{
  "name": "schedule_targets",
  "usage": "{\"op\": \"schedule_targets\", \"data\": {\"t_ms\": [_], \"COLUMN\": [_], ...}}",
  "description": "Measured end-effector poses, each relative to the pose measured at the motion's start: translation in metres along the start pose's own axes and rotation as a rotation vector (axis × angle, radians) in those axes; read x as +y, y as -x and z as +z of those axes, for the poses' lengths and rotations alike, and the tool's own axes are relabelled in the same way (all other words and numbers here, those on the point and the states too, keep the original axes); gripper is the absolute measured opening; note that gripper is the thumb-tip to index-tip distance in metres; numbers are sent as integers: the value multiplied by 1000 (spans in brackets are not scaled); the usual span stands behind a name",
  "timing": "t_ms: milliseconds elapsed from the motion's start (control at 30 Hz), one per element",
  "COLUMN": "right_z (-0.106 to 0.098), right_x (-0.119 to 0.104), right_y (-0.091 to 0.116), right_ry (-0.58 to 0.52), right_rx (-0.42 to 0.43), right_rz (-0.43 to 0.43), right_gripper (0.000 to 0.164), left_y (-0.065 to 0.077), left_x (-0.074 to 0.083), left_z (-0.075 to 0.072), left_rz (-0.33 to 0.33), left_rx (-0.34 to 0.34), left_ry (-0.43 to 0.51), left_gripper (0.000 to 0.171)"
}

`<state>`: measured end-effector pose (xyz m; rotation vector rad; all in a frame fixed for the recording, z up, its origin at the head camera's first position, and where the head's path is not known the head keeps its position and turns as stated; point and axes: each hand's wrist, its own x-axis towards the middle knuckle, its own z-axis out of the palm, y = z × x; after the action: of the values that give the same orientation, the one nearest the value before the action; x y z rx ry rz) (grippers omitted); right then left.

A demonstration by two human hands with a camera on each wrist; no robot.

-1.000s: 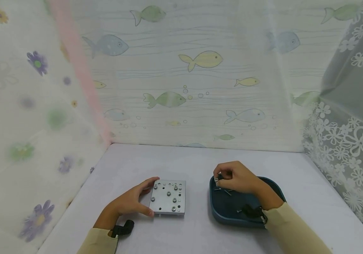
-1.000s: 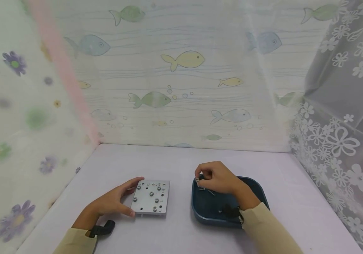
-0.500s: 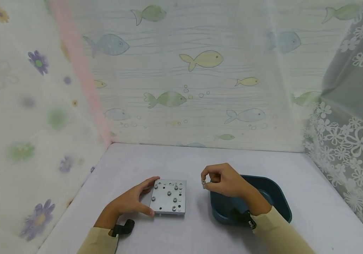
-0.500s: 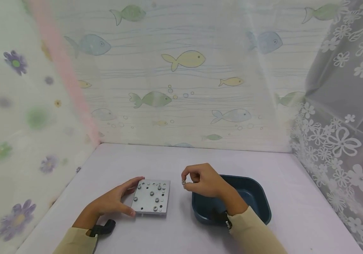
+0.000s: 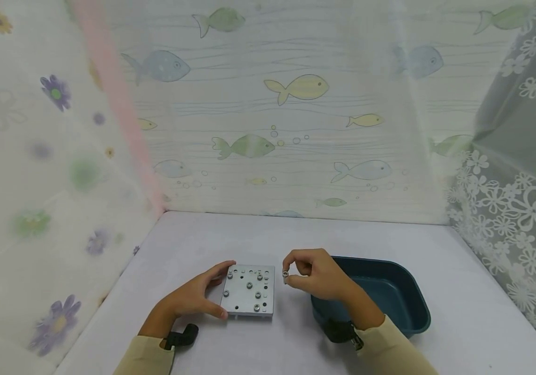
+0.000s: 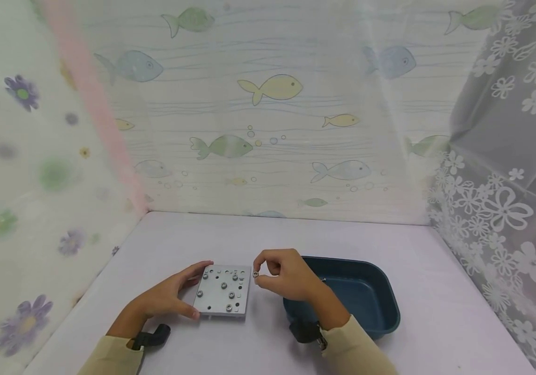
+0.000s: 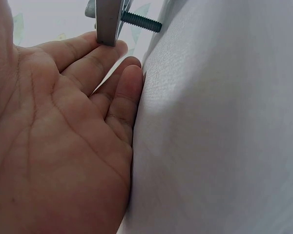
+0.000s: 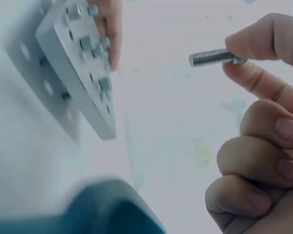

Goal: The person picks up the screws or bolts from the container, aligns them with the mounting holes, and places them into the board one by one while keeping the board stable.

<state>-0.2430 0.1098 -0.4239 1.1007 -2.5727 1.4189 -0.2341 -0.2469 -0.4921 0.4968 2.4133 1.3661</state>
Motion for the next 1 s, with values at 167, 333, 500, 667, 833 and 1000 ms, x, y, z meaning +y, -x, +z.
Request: {"op": "schedule_targets", "data": {"t_ms": [167, 333, 500, 667, 833, 1000], "right_z": [14, 24, 33, 44, 51, 53], "right_x": [-3, -6, -9, -10, -7, -9], "right_y": [0, 1, 0, -2, -4, -2], "right_ry": [20, 13, 34, 55, 84, 116], "right_rx": [3, -6, -7, -16, -24, -38], "right_rz": [14, 45, 58, 90, 110, 134], "right_gripper": [12, 12, 11, 14, 14, 13], "left_y": [0, 0, -2, -1, -1, -2], "left_x": [1, 0, -2, -2, -1, -1], "left_z": [-1, 1, 1, 0, -2, -2], "left_rz": [3, 7, 3, -5, -3, 0], "left_rx": [-15, -17, -5, 2, 2, -10], "left_ry": [19, 17, -20, -17, -18, -15], "left_gripper": [120, 120, 123, 124, 123, 122]}}
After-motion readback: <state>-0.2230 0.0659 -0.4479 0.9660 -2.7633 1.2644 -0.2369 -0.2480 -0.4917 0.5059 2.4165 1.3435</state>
